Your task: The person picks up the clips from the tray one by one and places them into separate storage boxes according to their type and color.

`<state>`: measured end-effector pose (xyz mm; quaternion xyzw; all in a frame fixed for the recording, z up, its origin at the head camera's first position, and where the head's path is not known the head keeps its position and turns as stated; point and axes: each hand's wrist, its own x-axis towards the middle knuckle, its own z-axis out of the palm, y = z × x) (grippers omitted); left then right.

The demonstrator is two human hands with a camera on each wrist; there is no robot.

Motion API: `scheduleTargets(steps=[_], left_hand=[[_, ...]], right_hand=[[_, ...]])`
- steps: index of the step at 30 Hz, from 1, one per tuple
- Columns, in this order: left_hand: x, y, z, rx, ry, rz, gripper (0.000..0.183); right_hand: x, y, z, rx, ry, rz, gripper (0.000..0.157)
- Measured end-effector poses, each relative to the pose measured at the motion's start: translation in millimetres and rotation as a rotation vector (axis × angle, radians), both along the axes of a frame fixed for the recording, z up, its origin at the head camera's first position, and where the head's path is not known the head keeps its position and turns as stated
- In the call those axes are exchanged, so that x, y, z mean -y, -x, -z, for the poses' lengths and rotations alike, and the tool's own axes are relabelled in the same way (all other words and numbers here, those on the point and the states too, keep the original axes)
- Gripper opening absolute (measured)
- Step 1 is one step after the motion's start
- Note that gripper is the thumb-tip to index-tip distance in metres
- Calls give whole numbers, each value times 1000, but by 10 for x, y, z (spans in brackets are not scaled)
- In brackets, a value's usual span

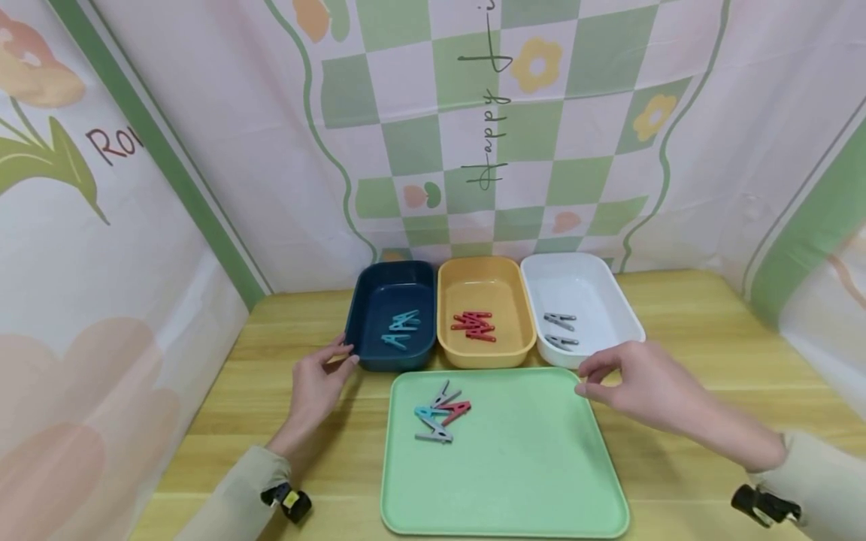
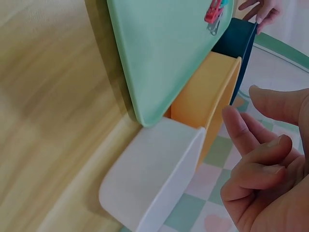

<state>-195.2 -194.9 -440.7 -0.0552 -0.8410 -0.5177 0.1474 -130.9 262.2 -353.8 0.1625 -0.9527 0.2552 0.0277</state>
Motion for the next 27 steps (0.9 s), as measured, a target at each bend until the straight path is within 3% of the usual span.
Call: scheduleTargets(steps=[13, 27], left_hand=[[7, 6, 18, -7, -5, 6, 26], [-7, -14, -7, -6, -2, 3, 25]], right_hand=[[79, -68, 212, 28, 71, -60, 15], [266, -67, 297, 46, 85, -131, 17]])
